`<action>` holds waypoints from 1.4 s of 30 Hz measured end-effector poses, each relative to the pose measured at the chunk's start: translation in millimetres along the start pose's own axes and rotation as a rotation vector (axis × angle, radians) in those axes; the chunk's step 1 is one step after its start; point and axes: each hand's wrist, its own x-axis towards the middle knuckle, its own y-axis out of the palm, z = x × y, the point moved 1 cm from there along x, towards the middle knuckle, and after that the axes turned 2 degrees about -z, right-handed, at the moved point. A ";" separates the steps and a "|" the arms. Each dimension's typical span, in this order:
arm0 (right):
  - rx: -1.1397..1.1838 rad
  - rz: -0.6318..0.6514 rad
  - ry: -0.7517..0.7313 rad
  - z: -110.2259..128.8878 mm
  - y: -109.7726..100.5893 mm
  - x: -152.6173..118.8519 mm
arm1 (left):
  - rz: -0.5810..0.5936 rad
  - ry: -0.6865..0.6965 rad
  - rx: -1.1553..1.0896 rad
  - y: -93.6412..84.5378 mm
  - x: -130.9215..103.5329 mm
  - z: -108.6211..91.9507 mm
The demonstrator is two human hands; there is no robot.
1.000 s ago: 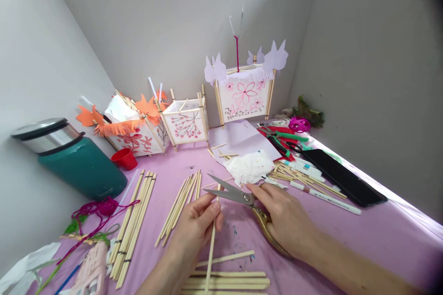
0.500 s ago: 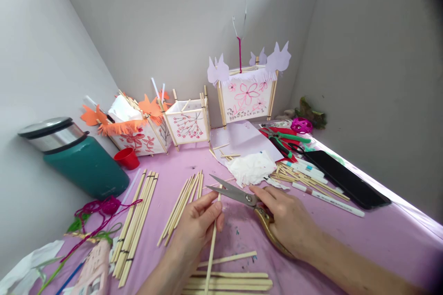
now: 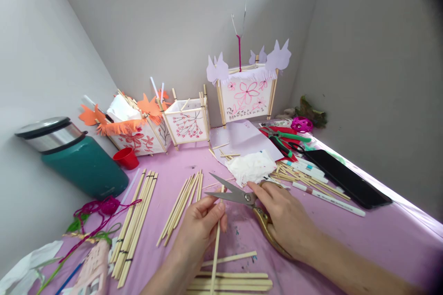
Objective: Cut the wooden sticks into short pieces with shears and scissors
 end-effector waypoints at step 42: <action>-0.086 -0.052 -0.046 0.7 2.3 2.0 | -0.038 -0.052 -0.064 -0.3 -2.0 3.0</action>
